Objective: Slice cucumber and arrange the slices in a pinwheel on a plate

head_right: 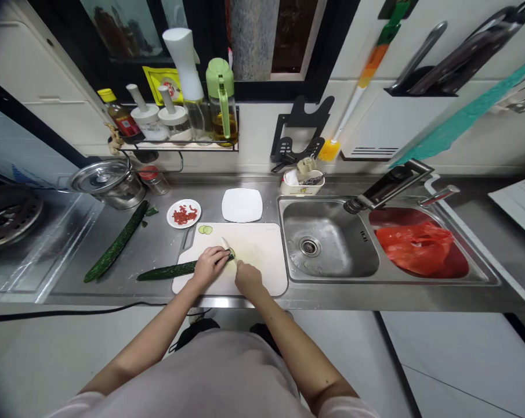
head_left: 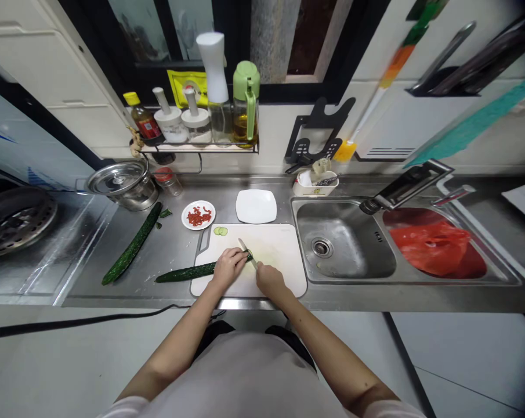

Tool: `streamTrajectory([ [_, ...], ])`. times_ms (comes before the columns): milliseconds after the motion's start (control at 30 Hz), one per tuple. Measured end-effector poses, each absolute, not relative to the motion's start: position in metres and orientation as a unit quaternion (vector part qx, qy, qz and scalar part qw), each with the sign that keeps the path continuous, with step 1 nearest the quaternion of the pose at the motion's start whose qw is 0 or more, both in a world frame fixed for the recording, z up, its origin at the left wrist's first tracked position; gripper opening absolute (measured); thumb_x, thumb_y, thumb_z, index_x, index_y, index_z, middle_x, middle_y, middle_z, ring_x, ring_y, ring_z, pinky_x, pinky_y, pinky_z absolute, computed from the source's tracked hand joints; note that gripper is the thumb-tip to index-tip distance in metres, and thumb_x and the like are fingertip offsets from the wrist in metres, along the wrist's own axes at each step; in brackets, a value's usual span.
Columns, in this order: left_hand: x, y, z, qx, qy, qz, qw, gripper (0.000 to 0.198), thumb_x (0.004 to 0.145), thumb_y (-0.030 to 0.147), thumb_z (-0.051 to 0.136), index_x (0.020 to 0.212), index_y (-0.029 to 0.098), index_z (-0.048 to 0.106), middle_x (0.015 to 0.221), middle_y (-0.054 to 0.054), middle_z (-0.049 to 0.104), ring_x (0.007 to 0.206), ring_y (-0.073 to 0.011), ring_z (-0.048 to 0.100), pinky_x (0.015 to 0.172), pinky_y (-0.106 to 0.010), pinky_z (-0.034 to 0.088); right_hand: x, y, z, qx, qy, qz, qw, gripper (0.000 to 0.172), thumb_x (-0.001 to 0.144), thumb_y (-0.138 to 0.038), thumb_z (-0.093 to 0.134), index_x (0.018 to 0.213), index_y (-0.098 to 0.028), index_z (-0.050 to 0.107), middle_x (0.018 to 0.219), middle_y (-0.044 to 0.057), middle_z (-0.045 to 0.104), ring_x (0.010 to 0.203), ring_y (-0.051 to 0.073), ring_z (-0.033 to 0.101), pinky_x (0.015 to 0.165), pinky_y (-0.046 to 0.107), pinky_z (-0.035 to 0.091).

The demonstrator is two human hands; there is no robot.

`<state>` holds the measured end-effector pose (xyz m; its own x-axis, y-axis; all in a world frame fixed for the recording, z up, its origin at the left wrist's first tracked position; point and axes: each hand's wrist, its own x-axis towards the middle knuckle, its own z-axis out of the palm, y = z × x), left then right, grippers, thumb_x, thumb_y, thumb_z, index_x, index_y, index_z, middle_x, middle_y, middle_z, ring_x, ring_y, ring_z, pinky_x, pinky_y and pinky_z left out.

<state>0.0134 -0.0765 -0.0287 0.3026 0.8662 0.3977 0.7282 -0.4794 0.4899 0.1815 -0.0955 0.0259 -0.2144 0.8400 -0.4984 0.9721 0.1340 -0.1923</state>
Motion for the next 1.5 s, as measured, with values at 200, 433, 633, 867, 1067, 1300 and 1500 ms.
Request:
streamTrajectory([
  [200,0.013,-0.076,-0.031,0.796,0.506,0.313,0.112,0.021,0.092,0.029,0.053,0.100,0.023,0.071,0.097,-0.006,0.067,0.091,-0.0174,0.058,0.081,-0.033,0.051,0.177,-0.091,0.028,0.617,0.738,-0.244,0.117,0.029,0.093,-0.013,0.031,0.112,-0.013,0.053,0.097,0.015,0.068,0.095,0.023,0.066,0.077,0.032,0.048],
  [433,0.012,-0.075,-0.030,0.797,0.501,0.316,0.118,0.021,0.092,0.030,0.053,0.100,0.023,0.071,0.096,-0.005,0.067,0.091,-0.0174,0.059,0.081,-0.033,0.051,0.177,-0.094,0.031,0.622,0.733,-0.247,0.126,0.028,0.094,-0.015,0.032,0.112,-0.013,0.053,0.099,0.016,0.068,0.096,0.024,0.066,0.076,0.032,0.047],
  [633,0.012,-0.076,-0.030,0.795,0.501,0.320,0.117,0.021,0.092,0.030,0.053,0.098,0.023,0.072,0.095,-0.005,0.067,0.089,-0.0172,0.058,0.080,-0.033,0.050,0.185,-0.105,0.028,0.625,0.732,-0.242,0.124,0.028,0.093,-0.015,0.031,0.110,-0.013,0.053,0.098,0.015,0.068,0.096,0.023,0.065,0.077,0.032,0.046],
  [867,0.011,-0.076,-0.031,0.792,0.506,0.318,0.126,0.021,0.092,0.030,0.053,0.098,0.023,0.072,0.098,-0.005,0.067,0.092,-0.0169,0.058,0.082,-0.032,0.050,0.186,-0.107,0.031,0.626,0.728,-0.246,0.132,0.028,0.094,-0.016,0.031,0.110,-0.013,0.053,0.099,0.015,0.067,0.095,0.022,0.065,0.077,0.031,0.046],
  [1067,0.011,-0.076,-0.031,0.789,0.512,0.312,0.136,0.022,0.092,0.031,0.052,0.099,0.024,0.072,0.097,-0.005,0.067,0.092,-0.0175,0.059,0.083,-0.033,0.050,0.181,-0.097,0.029,0.625,0.726,-0.256,0.128,0.029,0.093,-0.016,0.032,0.113,-0.014,0.053,0.100,0.015,0.068,0.096,0.023,0.065,0.077,0.032,0.046],
  [1300,0.012,-0.076,-0.030,0.788,0.517,0.301,0.145,0.023,0.093,0.032,0.051,0.101,0.023,0.071,0.098,-0.006,0.067,0.093,-0.0174,0.059,0.085,-0.033,0.049,0.176,-0.086,0.027,0.623,0.730,-0.259,0.106,0.030,0.093,-0.018,0.032,0.114,-0.014,0.054,0.100,0.015,0.068,0.096,0.023,0.065,0.078,0.032,0.046],
  [1500,0.011,-0.073,-0.030,0.774,0.533,0.293,0.178,0.021,0.091,0.032,0.054,0.099,0.024,0.072,0.099,-0.005,0.068,0.095,-0.0179,0.060,0.087,-0.033,0.049,0.177,-0.088,0.031,0.625,0.731,-0.250,0.111,0.029,0.093,-0.017,0.033,0.113,-0.014,0.053,0.097,0.014,0.068,0.096,0.023,0.066,0.077,0.031,0.046],
])
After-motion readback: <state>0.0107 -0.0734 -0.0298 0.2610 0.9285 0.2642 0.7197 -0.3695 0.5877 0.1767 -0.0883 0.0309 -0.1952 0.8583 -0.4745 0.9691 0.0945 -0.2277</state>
